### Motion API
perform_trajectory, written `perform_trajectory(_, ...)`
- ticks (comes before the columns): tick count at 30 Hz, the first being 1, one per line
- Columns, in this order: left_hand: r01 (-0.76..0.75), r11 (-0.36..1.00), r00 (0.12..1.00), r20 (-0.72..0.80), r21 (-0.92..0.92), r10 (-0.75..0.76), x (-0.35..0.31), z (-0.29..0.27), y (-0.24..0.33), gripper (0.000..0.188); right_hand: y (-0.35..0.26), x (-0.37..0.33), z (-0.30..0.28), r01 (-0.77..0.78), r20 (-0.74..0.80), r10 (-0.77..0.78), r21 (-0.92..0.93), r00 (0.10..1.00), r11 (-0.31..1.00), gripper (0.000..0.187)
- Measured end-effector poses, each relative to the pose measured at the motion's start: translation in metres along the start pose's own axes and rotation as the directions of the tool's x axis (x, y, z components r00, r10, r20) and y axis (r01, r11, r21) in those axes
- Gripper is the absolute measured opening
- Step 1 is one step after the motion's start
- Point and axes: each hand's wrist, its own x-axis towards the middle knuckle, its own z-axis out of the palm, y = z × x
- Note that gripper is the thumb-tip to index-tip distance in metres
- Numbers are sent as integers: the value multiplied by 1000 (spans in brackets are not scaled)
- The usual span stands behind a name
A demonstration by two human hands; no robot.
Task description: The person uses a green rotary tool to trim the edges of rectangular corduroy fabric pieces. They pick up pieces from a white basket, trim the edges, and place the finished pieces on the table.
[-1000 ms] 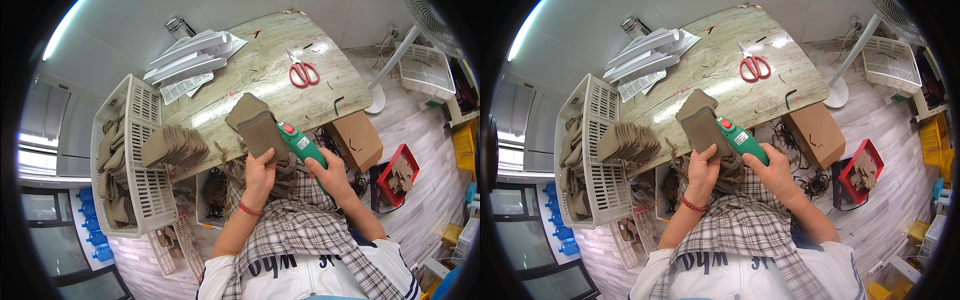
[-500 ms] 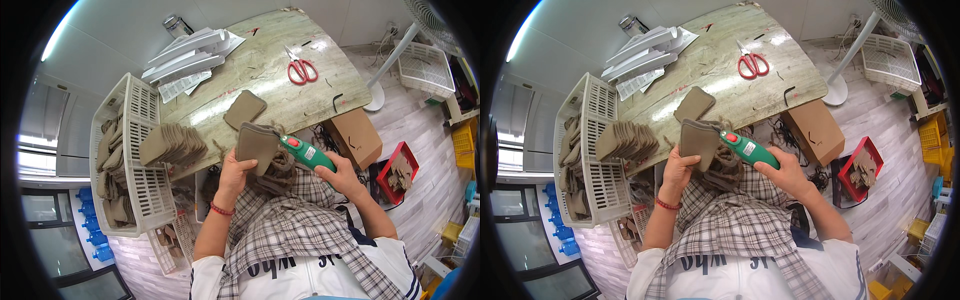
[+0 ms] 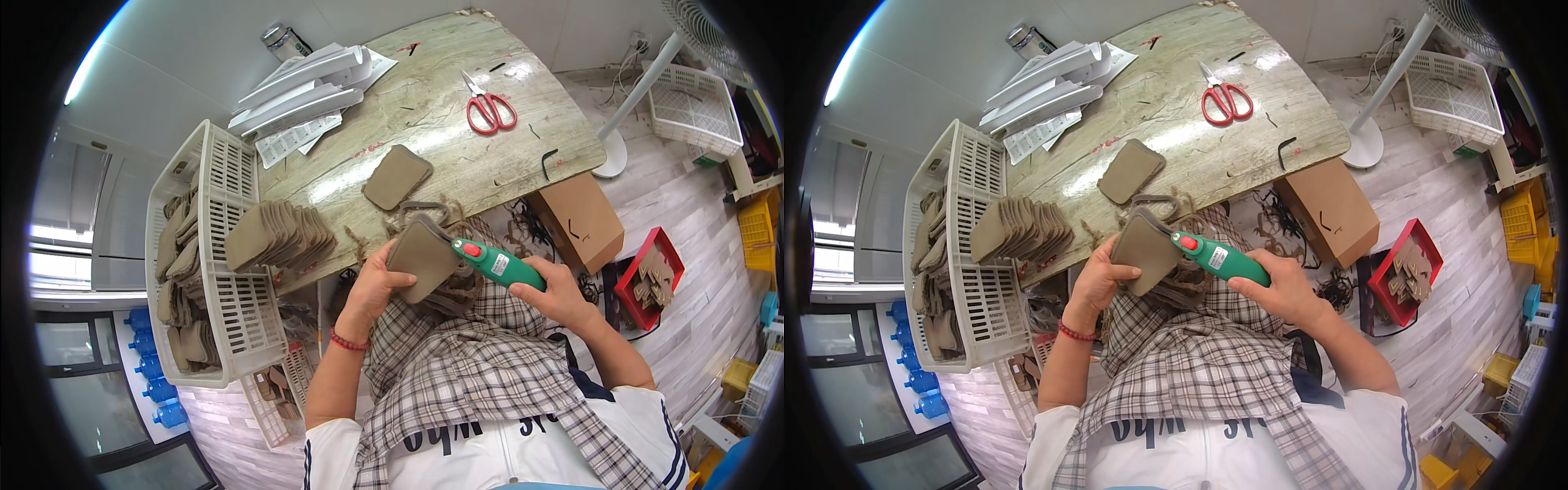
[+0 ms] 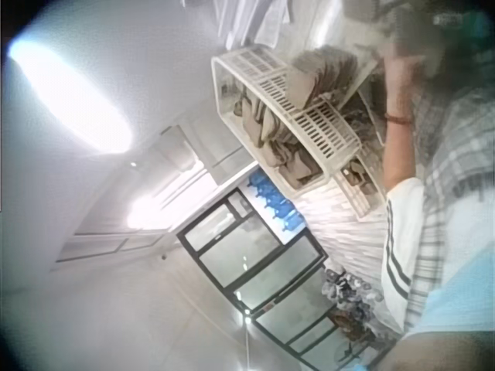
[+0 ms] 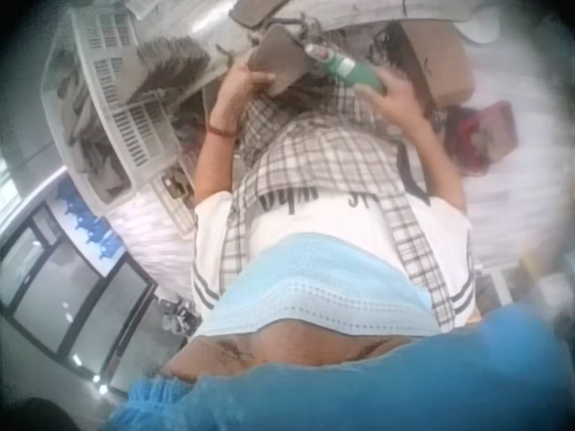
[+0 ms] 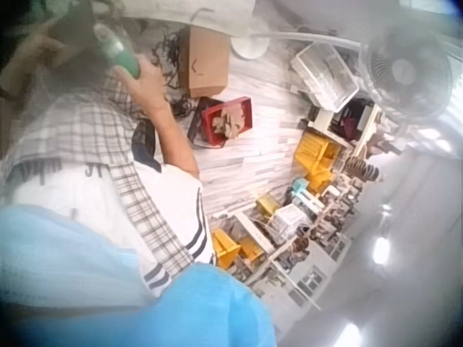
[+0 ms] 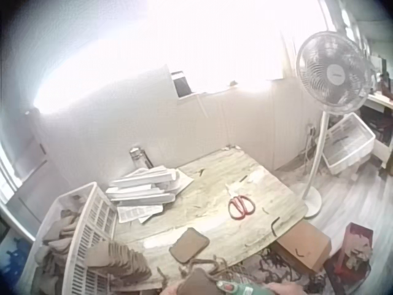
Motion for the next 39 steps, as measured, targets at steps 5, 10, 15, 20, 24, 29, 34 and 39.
perform_trajectory(5, 30, 999, 1000, 5, 24, -30, 0, 8, -3, 63, 0, 1, 8, -26, -22, 27, 62, 999, 998, 42)
perform_trajectory(10, 62, 997, 998, 26, 48, -63, 1, 8, -7, 64, -8, 3, 11, -90, 16, 89, 115, 996, 989, 42)
perform_trajectory(15, 102, 984, 991, 75, 149, -114, 0, 0, -4, 65, -4, 5, 9, -128, 77, 115, 188, 990, 974, 41)
perform_trajectory(20, 106, 930, 974, 151, 351, -168, -6, -12, 13, 53, 1, 4, 0, -176, 190, 132, 234, 973, 956, 40)
perform_trajectory(24, 98, 884, 973, 143, 458, -182, -7, -22, 23, 39, 6, 2, 0, -181, 220, 129, 233, 967, 955, 39)
perform_trajectory(29, 30, 934, 1000, -12, 356, -27, -9, -29, 23, 23, 7, 1, -3, -214, 274, 154, 206, 949, 955, 34)
perform_trajectory(34, -69, 991, 991, -102, 112, 81, -9, -37, 13, 18, 6, 2, -2, -193, 274, 138, 185, 952, 964, 37)
perform_trajectory(39, -145, 986, 979, -136, 76, 154, -9, -30, 5, 14, 5, 0, 1, -143, 229, 110, 135, 967, 980, 43)
